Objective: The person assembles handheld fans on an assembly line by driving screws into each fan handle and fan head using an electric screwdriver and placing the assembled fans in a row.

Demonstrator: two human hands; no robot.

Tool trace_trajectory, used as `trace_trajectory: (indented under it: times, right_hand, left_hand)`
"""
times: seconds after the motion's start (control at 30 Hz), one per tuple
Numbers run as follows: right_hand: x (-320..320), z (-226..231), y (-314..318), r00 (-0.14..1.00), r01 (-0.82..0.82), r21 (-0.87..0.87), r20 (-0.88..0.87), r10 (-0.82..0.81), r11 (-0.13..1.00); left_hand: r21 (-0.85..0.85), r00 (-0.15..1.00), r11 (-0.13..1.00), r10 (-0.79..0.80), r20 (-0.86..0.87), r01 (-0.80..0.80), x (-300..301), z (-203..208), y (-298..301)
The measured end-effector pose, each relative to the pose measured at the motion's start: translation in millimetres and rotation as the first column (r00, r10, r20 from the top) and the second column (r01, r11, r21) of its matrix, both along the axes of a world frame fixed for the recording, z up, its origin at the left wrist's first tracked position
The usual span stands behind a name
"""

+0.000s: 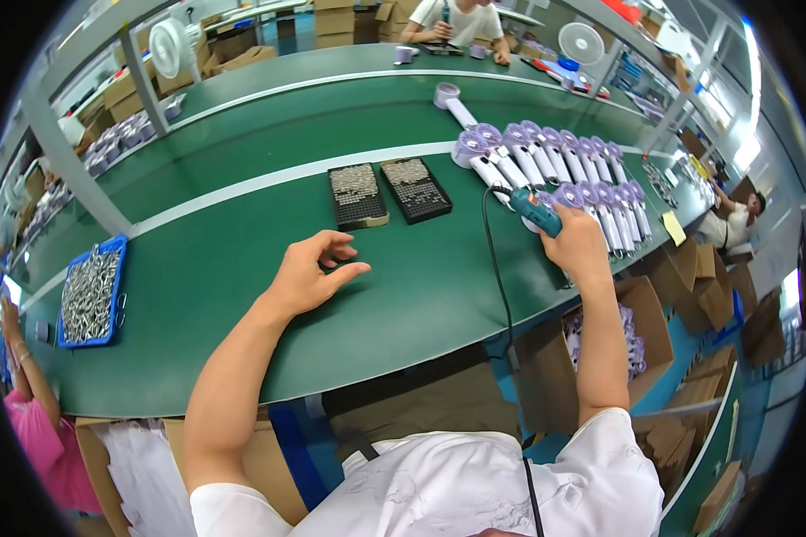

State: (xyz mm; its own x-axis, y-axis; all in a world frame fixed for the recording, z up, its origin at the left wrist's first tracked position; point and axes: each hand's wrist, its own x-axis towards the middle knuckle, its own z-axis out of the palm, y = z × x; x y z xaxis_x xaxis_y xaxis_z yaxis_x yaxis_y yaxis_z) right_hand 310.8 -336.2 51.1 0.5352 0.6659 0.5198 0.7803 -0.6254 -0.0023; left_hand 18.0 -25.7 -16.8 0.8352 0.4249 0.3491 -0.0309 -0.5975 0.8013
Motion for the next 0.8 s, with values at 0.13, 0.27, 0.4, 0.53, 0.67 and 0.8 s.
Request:
trace_trajectory:
  times: [0.13,0.27,0.4,0.53,0.67,0.8]
  right_hand:
    - [12.0,26.5,60.8,0.95,-0.278,0.179,0.2,0.242,0.944]
    - [16.0,43.5,121.6,0.827,-0.541,0.325,0.372,0.422,0.776]
    - [-24.2,31.7,139.8,0.625,-0.35,0.837,-0.125,0.771,0.42]
    - [-54.7,12.5,153.0,0.236,-0.187,0.898,-0.353,0.905,0.399]
    - [-29.0,-6.4,143.2,0.153,-0.125,0.831,-0.524,0.838,0.543]
    - [-38.3,-4.4,150.3,0.123,-0.141,0.707,-0.682,0.721,0.693]
  left_hand:
    - [0.001,1.0,1.0,-0.003,-0.006,0.003,-3.0,-3.0,7.6]
    - [0.056,1.0,0.998,0.028,-0.007,-0.028,-20.4,-4.2,14.6]
    - [0.052,0.998,0.998,-0.039,0.045,0.037,-8.5,-2.2,18.9]
    - [0.037,1.0,0.999,0.02,0.015,-0.021,-32.5,4.8,20.2]
    - [0.092,0.995,0.994,0.059,0.075,-0.066,-10.8,0.9,22.3]
    - [0.09,0.983,0.984,0.144,0.112,-0.155,-14.9,-5.6,28.6]
